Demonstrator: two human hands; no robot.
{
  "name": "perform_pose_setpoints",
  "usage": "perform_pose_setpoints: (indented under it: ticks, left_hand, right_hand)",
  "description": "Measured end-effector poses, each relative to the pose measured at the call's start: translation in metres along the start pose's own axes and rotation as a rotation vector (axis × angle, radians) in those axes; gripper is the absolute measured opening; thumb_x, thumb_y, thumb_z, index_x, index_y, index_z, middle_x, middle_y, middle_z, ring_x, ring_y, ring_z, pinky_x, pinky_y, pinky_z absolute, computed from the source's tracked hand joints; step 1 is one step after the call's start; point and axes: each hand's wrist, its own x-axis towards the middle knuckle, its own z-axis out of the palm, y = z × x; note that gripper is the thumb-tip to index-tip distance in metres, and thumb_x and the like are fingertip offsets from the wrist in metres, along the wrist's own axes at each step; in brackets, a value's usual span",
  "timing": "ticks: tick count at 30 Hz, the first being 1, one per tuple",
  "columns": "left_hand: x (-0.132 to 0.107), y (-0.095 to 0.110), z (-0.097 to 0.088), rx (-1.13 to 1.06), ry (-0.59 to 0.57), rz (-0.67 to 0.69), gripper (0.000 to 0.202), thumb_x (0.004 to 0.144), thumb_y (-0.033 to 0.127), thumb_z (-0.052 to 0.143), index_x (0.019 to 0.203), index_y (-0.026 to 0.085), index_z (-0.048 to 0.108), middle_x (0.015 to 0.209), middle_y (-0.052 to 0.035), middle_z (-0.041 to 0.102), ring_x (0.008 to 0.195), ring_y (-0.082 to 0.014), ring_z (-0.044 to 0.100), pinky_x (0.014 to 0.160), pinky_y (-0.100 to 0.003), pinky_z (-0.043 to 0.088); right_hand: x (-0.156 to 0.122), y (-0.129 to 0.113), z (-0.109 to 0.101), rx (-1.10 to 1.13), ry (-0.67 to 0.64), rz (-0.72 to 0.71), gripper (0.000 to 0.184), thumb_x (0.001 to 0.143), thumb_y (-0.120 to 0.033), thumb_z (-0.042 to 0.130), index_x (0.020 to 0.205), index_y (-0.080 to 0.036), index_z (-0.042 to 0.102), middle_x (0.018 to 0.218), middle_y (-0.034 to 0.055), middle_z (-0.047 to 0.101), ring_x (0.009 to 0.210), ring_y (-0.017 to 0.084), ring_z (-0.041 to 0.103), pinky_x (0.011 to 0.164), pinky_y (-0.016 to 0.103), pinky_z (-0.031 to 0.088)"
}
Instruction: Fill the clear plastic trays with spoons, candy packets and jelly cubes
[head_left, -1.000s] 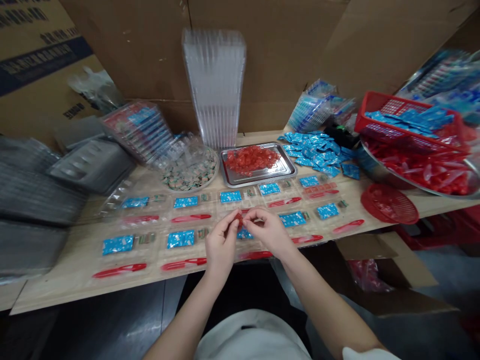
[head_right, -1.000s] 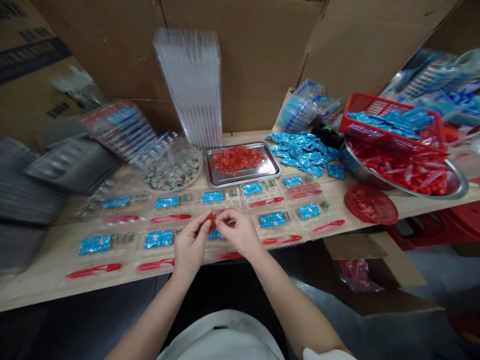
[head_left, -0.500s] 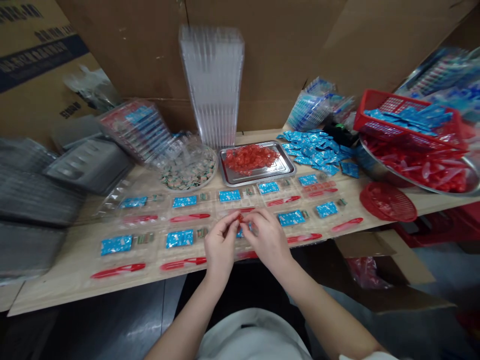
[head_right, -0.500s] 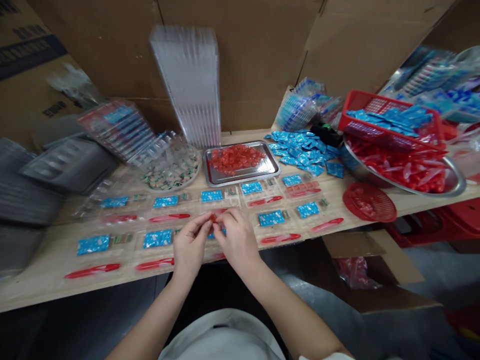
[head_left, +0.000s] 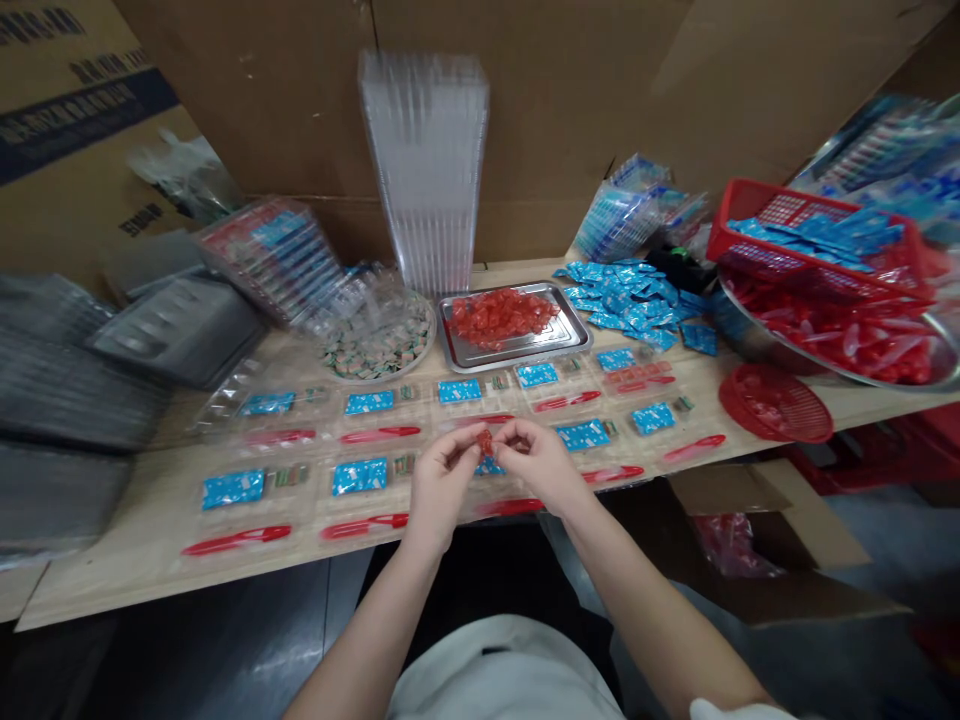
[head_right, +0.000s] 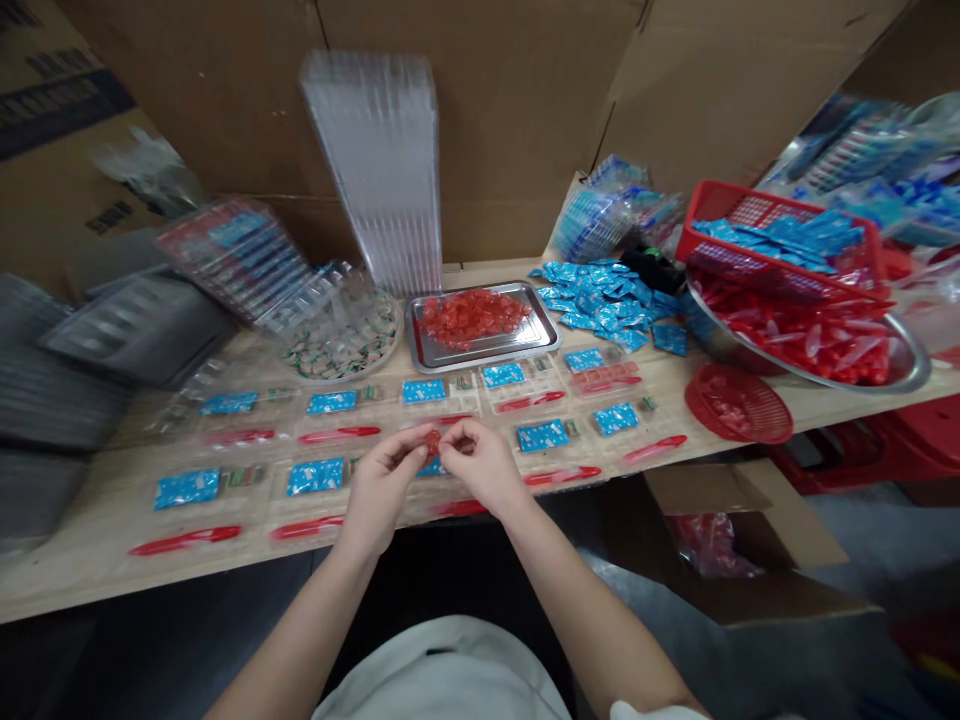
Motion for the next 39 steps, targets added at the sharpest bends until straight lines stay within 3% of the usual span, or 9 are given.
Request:
perform_pose_setpoints:
  ticks: [3,9,16,21,24,26,30,35,39]
  left_hand:
    - [0.002,0.004,0.001,-0.112,-0.03,-0.045,0.027,0.067,0.02,0.066,0.094,0.015,0.066,0.095,-0.0067,0.071,0.089,-0.0181,0.065,0.082,-0.033,0.051]
    - [0.002,0.008,0.002,-0.181,-0.041,-0.097,0.023,0.066,0.018,0.065,0.089,0.015,0.065,0.087,-0.0052,0.07,0.082,-0.0167,0.065,0.075,-0.029,0.051]
    - [-0.001,0.008,0.006,0.068,0.034,0.068,0.014,0.068,0.018,0.063,0.081,0.015,0.066,0.081,-0.0043,0.07,0.076,-0.0162,0.065,0.074,-0.029,0.051]
    - [0.0,0.014,0.006,0.012,0.088,0.074,0.008,0.066,0.015,0.063,0.073,0.016,0.065,0.072,-0.0006,0.068,0.07,-0.0129,0.063,0.069,-0.024,0.05]
    - [-0.001,0.019,0.001,-0.25,0.092,-0.071,0.007,0.066,0.013,0.062,0.072,0.017,0.06,0.069,0.0029,0.064,0.065,-0.0081,0.059,0.063,-0.018,0.047]
    - [-0.005,0.022,-0.005,-0.414,-0.007,-0.265,0.009,0.069,0.014,0.062,0.075,0.017,0.058,0.07,0.003,0.063,0.063,-0.0071,0.058,0.061,-0.017,0.046]
    - [-0.017,0.023,-0.015,-0.553,-0.194,-0.549,0.021,0.069,0.016,0.069,0.086,0.016,0.057,0.071,0.0013,0.063,0.061,-0.0074,0.059,0.062,-0.02,0.049]
    - [-0.027,0.014,-0.015,-0.529,-0.203,-0.489,0.019,0.07,0.02,0.072,0.076,0.016,0.055,0.072,0.0019,0.062,0.066,-0.008,0.059,0.069,-0.023,0.05]
    - [-0.033,0.011,-0.022,-0.446,-0.242,-0.479,0.016,0.076,0.028,0.067,0.082,0.014,0.064,0.08,-0.0032,0.066,0.074,-0.0105,0.06,0.07,-0.022,0.047]
  right_hand:
    - [-0.002,0.001,0.003,-0.002,0.046,-0.029,0.003,0.065,-0.02,0.058,0.064,-0.018,0.057,0.066,-0.001,0.059,0.064,0.013,0.057,0.062,0.026,0.048]
    - [-0.007,0.004,0.005,0.303,-0.077,0.096,0.01,0.071,-0.028,0.055,0.067,-0.02,0.05,0.067,-0.0013,0.056,0.062,0.014,0.056,0.062,0.031,0.051]
    - [-0.019,-0.009,0.004,-0.572,0.177,-0.413,0.005,0.074,-0.015,0.053,0.075,-0.02,0.051,0.077,0.0042,0.056,0.078,0.019,0.053,0.072,0.033,0.043]
    - [-0.026,-0.017,0.011,-0.722,0.309,-0.59,0.013,0.079,-0.011,0.048,0.07,-0.02,0.05,0.07,0.0037,0.054,0.072,0.018,0.05,0.067,0.031,0.042]
    - [-0.03,-0.018,0.009,-0.638,0.197,-0.671,0.011,0.08,-0.01,0.049,0.075,-0.019,0.054,0.076,0.0047,0.057,0.076,0.018,0.052,0.07,0.032,0.045]
    - [-0.032,-0.017,0.003,-0.516,0.087,-0.68,0.01,0.081,-0.014,0.053,0.089,-0.018,0.058,0.09,0.0067,0.06,0.088,0.019,0.055,0.078,0.033,0.047]
    - [-0.035,-0.014,-0.009,-0.381,-0.075,-0.598,0.034,0.083,-0.021,0.058,0.116,-0.022,0.055,0.111,0.0075,0.06,0.105,0.019,0.055,0.089,0.036,0.047]
    - [-0.034,-0.006,-0.009,-0.362,-0.07,-0.576,0.02,0.082,-0.018,0.06,0.101,-0.023,0.064,0.095,0.0035,0.066,0.09,0.017,0.06,0.083,0.034,0.048]
    - [-0.038,-0.003,-0.007,-0.415,-0.037,-0.588,0.019,0.082,-0.016,0.06,0.1,-0.021,0.065,0.094,0.0043,0.067,0.089,0.017,0.06,0.083,0.033,0.047]
